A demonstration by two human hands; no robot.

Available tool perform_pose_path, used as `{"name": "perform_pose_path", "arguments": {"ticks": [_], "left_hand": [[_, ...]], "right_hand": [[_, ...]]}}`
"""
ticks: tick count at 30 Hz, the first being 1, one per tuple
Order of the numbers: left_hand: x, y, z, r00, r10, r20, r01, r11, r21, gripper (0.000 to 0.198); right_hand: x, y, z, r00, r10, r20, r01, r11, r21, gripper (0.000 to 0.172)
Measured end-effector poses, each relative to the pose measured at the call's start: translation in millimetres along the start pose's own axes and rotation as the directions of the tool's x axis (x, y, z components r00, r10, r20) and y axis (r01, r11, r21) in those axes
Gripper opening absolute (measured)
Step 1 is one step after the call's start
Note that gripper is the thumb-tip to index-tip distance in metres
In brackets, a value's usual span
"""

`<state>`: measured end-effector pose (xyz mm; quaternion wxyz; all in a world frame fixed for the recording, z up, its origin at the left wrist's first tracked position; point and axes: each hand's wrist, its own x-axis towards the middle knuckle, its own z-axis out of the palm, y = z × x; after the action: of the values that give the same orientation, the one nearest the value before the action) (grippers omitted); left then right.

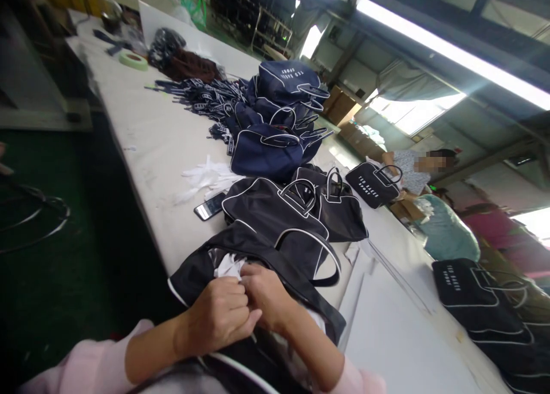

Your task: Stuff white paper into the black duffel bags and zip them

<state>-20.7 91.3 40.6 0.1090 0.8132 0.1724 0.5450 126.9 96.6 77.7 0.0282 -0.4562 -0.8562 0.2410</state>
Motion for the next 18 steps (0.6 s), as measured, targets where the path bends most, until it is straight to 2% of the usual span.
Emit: {"name": "perform_pose_path", "arguments": {"ticks": [2, 5, 9, 13, 16, 18], "left_hand": [[-2.8, 2.5, -0.9, 0.999, 0.009, -0.033, -0.009, 1.000, -0.005, 0.036], [-4.3, 6.3, -1.6, 0.998, 0.010, -0.067, -0.010, 1.000, 0.001, 0.035], [-2.0, 8.2, -0.7, 0.998, 0.000, -0.064, -0.001, 1.000, -0.007, 0.034], [-0.5, 6.8, 0.7, 0.995, 0.003, -0.102, -0.005, 1.000, -0.015, 0.037], [-2.2, 6.5, 0.5, 0.993, 0.009, -0.119, -0.012, 1.000, -0.020, 0.038], [-3.1, 6.6, 1.7, 0.994, -0.006, -0.112, 0.004, 1.000, -0.016, 0.038]], "right_hand": [[-4.0, -10.6, -7.1, 0.984, -0.094, -0.149, 0.101, 0.994, 0.038, 0.008], [-11.7, -20.2, -0.5, 0.939, -0.068, -0.338, 0.123, 0.982, 0.143, 0.013], [-14.1, -18.0, 13.6, 0.918, 0.026, -0.395, 0.096, 0.954, 0.285, 0.023], [-5.9, -8.9, 20.5, 0.948, 0.052, -0.313, 0.089, 0.902, 0.422, 0.032], [-11.4, -9.2, 20.2, 0.989, 0.050, -0.142, 0.015, 0.907, 0.421, 0.012], [-22.9, -14.4, 16.1, 0.995, 0.101, -0.026, -0.080, 0.897, 0.435, 0.021]]}}
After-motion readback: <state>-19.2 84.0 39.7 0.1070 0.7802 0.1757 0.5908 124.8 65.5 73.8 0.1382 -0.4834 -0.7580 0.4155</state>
